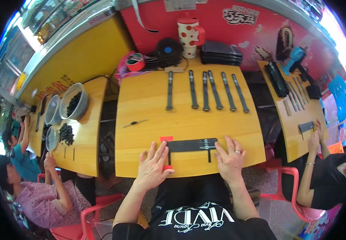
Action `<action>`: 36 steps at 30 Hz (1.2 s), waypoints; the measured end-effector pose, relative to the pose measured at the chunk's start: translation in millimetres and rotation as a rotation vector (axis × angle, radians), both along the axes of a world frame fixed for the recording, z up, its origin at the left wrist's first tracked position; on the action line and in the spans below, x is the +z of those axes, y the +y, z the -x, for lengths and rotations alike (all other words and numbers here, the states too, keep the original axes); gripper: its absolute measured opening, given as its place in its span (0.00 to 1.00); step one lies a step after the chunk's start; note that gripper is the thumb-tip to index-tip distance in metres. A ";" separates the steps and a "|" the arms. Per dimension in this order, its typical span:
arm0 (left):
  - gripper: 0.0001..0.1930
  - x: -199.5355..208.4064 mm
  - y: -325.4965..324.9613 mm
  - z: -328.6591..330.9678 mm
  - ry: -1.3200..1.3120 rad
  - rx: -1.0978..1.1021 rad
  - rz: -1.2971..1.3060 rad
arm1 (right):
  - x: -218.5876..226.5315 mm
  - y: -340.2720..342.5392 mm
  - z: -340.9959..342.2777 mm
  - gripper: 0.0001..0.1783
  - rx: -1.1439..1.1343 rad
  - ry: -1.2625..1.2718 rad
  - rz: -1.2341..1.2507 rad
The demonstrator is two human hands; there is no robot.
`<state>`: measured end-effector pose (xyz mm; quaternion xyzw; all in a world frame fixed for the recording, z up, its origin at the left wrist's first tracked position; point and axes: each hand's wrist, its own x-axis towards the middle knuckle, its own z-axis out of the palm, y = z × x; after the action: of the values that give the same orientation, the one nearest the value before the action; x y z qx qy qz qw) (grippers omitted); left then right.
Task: The person is manually assembling black fabric straps by attaching small plastic components to them.
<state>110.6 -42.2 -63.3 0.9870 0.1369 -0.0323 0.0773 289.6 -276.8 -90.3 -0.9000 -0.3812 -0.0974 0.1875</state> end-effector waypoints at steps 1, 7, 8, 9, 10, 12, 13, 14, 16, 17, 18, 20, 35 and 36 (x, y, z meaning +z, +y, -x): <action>0.40 0.2 2.3 0.8 0.006 -0.027 0.051 | -0.4 -1.0 -0.8 0.20 -0.019 0.000 -0.007; 0.19 2.6 40.4 -50.1 -0.548 0.181 0.113 | 2.1 -1.5 -0.1 0.21 -0.010 0.014 -0.056; 0.20 6.3 43.9 -74.7 -0.648 0.251 0.023 | 2.9 0.0 -0.4 0.20 -0.016 0.003 -0.056; 0.22 9.7 47.6 -96.8 -0.516 0.323 -0.051 | 1.8 1.4 -0.2 0.20 -0.014 -0.001 -0.061; 0.23 13.0 50.4 -117.1 -0.385 0.392 -0.121 | 1.3 1.0 0.6 0.21 -0.016 0.003 -0.061; 0.23 6.5 58.5 -153.3 -0.308 0.444 -0.178 | 0.4 0.6 0.5 0.22 -0.018 0.000 -0.064; 0.23 2.4 63.4 -162.0 -0.219 0.499 -0.235 | 0.3 2.6 1.5 0.22 -0.002 0.001 -0.073; 0.23 -2.4 65.3 -168.1 -0.221 0.489 -0.229 | -0.5 1.9 2.4 0.22 -0.002 0.005 -0.074; 0.20 -10.7 70.9 -174.1 -0.237 0.523 -0.279 | -1.6 3.2 1.3 0.22 -0.007 0.003 -0.075; 0.20 -13.7 71.5 -174.8 -0.234 0.518 -0.276 | -1.5 3.5 0.6 0.21 -0.009 -0.004 -0.069; 0.19 -15.9 72.4 -174.1 -0.237 0.540 -0.220 | -1.1 3.4 0.3 0.20 -0.007 -0.011 -0.066; 0.18 -21.1 72.7 -170.7 -0.241 0.567 -0.168 | 0.2 2.0 0.2 0.21 -0.013 -0.015 -0.074; 0.08 53.2 -31.7 -13.1 -0.877 0.044 0.662 | 19.4 -9.7 56.6 0.27 0.332 1.448 -0.803; 0.07 51.7 -34.8 -2.1 -0.775 -0.011 0.864 | 22.9 -3.3 59.2 0.28 0.491 1.878 -0.925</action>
<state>112.7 -76.9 -11.6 0.8065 0.0677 0.2779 0.5175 230.5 -280.1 -67.4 -0.3555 -0.1810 0.5387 0.7421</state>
